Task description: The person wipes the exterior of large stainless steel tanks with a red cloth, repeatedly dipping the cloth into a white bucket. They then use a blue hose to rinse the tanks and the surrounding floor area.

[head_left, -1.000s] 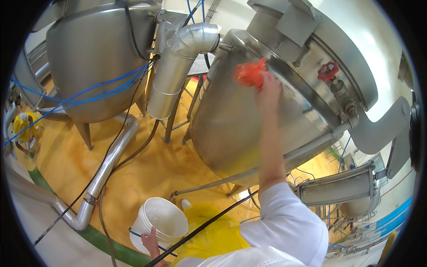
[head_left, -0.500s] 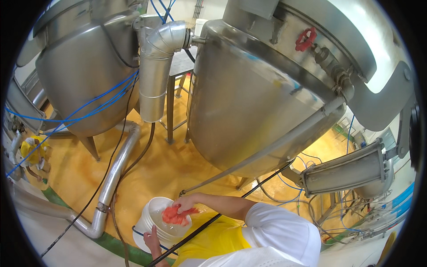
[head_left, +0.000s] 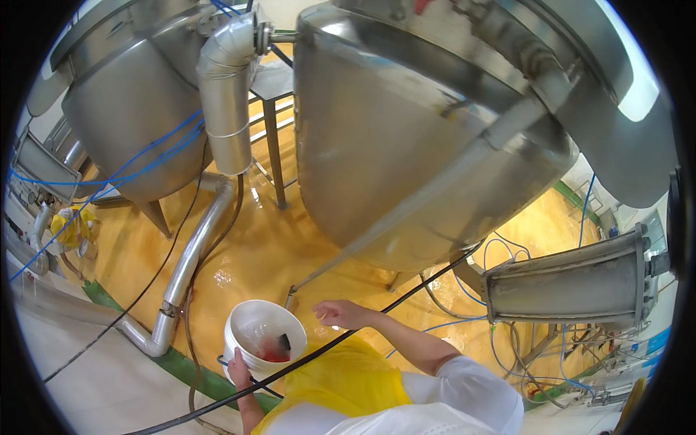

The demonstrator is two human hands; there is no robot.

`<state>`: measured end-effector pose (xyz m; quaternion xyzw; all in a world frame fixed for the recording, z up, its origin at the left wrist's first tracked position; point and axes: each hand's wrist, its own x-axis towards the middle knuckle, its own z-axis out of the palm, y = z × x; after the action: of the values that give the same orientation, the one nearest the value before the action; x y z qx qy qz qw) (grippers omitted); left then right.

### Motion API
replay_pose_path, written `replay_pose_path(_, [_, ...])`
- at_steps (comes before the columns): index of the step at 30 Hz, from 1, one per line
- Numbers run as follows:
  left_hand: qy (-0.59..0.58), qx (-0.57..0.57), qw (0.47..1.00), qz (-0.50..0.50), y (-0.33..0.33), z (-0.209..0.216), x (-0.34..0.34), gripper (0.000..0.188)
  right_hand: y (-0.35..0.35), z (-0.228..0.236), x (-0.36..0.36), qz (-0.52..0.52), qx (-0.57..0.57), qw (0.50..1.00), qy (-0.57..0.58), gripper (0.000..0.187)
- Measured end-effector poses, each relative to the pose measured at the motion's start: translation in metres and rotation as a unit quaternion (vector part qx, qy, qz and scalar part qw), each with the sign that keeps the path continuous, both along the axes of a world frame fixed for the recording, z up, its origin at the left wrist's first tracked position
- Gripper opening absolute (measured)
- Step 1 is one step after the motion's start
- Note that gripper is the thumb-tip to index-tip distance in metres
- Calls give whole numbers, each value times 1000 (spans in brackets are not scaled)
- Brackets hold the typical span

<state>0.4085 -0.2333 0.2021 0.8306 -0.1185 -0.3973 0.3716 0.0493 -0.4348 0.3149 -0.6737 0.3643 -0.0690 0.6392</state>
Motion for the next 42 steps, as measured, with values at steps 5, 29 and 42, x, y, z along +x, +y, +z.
replay_pose_path(5, [-53,-18,998,13,4,-43,-44,67,55,-17,-99,-2,64,998,-10,48])
replay_pose_path(29, [92,107,987,-81,-43,-104,-223,65,327,-181,-458,-550,265,755,240,49])
replay_pose_path(42, [78,84,982,-148,-32,-86,-370,71,411,-203,-638,-694,193,679,139,42])
